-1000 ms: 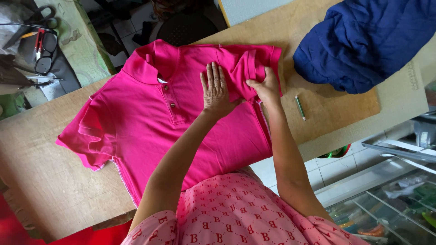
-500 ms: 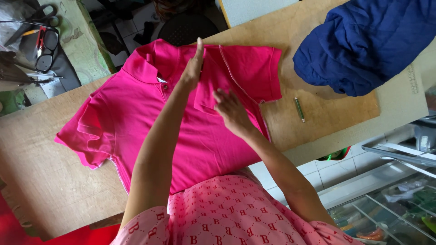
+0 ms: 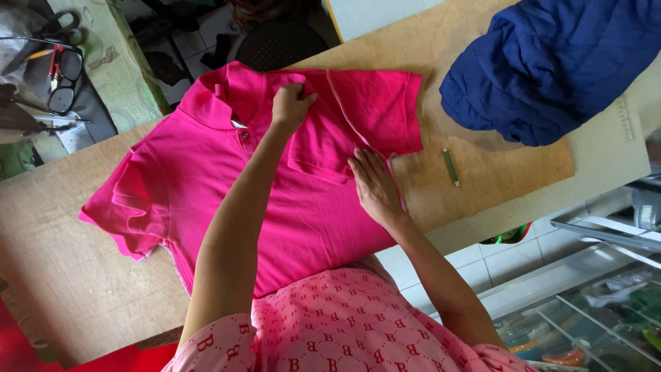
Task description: Smoothing, marking with a pen, and folding a pink polo shirt on a work table.
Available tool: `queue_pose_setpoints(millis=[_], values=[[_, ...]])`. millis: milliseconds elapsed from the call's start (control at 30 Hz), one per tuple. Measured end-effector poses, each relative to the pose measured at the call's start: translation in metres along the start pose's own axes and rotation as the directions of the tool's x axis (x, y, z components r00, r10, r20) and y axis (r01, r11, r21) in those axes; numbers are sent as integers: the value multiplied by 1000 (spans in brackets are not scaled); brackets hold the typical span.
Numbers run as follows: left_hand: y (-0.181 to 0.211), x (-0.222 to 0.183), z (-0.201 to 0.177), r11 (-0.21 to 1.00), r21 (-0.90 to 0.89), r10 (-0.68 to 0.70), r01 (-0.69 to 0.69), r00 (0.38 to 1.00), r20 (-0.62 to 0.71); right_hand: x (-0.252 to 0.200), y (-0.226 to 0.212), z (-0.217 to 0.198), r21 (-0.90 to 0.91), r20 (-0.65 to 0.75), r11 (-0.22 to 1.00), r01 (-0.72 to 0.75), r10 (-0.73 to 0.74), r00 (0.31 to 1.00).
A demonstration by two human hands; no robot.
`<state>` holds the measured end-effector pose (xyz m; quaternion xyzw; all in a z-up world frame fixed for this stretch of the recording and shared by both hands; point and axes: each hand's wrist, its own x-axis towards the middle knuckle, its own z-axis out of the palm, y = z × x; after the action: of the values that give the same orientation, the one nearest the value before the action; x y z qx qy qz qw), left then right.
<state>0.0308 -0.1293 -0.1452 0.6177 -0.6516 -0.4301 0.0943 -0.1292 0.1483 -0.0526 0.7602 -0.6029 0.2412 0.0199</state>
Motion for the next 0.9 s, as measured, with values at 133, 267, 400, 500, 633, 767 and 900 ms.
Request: queue_pose_setpoints(millis=[133, 267, 400, 500, 633, 767, 900], values=[[12, -7, -2, 999, -39, -17, 15, 999, -52, -3, -5, -1, 14, 4, 1000, -12, 12, 1000], [31, -18, -6, 993, -113, -11, -9, 984, -176, -4, -7, -3, 21, 4, 1000, -12, 11, 1000], [35, -16, 0, 990, -131, 26, -56, 975, -220, -4, -6, -5, 36, 12, 999, -10, 10, 1000], [33, -9, 8, 995, -101, 1, -24, 975, -223, -6, -5, -4, 51, 10, 999, -15, 14, 1000], [45, -10, 0, 998, -52, -35, 23, 973, -228, -4, -6, -8, 60, 7, 998, -18, 17, 1000], [50, -10, -3, 999, -24, -48, 44, 971, -235, 0, -6, -17, 79, -14, 997, -22, 23, 1000], [55, -12, -2, 999, 10, -37, 41, 965, -259, -6, 0, -19, 77, -7, 996, -33, 34, 999]])
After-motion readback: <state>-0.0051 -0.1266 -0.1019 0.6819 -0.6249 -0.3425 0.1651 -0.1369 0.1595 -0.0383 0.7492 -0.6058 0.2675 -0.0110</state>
